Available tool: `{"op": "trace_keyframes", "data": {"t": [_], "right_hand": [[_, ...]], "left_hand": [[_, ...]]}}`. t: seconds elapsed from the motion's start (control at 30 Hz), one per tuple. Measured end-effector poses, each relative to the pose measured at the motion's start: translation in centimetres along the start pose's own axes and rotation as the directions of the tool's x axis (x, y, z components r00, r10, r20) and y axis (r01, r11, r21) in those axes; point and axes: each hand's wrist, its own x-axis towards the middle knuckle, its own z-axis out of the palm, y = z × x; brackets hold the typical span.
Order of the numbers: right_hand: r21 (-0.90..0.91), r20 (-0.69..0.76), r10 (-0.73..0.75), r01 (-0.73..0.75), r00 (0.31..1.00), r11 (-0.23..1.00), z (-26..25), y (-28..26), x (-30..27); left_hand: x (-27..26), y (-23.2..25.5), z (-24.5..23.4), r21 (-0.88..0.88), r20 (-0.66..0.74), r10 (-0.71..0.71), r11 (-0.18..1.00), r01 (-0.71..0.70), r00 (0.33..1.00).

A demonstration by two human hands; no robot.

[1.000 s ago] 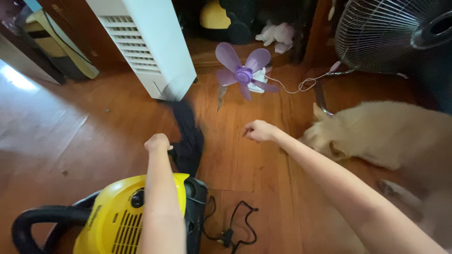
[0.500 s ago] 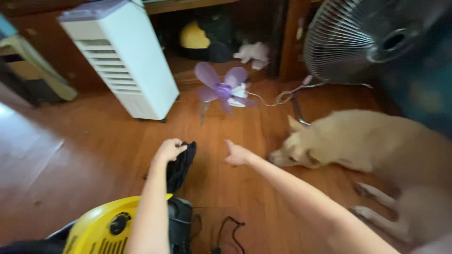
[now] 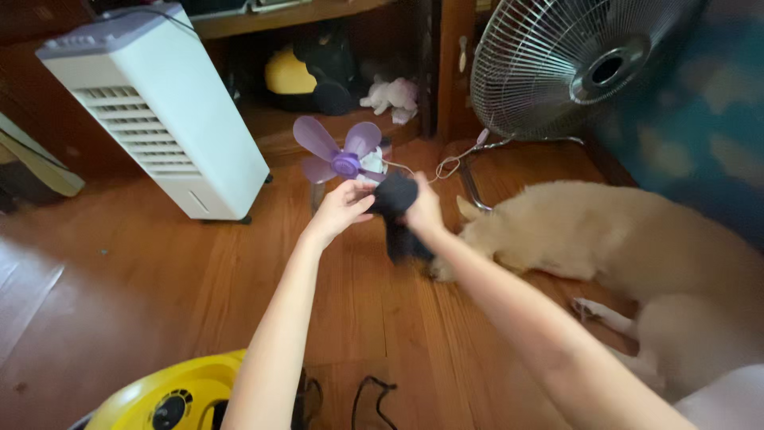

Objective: The person assembles a vacuum cleaner by winding the hose, picking up a cloth, and plugging the power cord into a wall outlet before turning the dial on the device.

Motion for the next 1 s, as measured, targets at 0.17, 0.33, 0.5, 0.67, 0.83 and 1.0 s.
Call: {"op": "trace_keyframes", "data": {"t": [0.17,0.33,0.5,0.67,0.83,1.0], "right_hand": [[-0.412,-0.003,0.262,-0.240,0.965,0.879,-1.7,5.5,2.4],[-0.531,0.408,0.292,-0.035,0.865,0.847,3.3,8.1,-3.3],[-0.237,0.873,0.349,-0.330,0.341,0.914,11.4,1.9,-9.9],[-0.197,0.959,0.193,-0.002,0.209,0.980,16.0,-9.4,-15.3],[-0.105,0.985,0.093,0.079,0.148,0.991,18.7,-15.4,-19.9],[-0.092,0.971,0.083,0.033,0.225,0.995,17.4,-18.9,-21.7]], "left_hand": [[-0.1,-6.3,-1.1,0.544,-0.034,-0.301,0.794,0.271,0.953],[-4.4,-9.2,-5.5,0.890,-0.013,-0.332,0.427,0.162,0.943],[-11.0,-7.8,-9.8,0.942,-0.161,-0.565,0.158,0.298,0.809],[-21.0,-5.9,-12.8,0.934,-0.243,-0.553,0.090,0.347,0.797],[-31.9,-0.8,-9.8,0.747,-0.562,-0.205,0.291,0.598,0.801],[-37.9,1.7,-6.3,0.873,-0.479,0.181,0.199,0.445,0.859]]}}
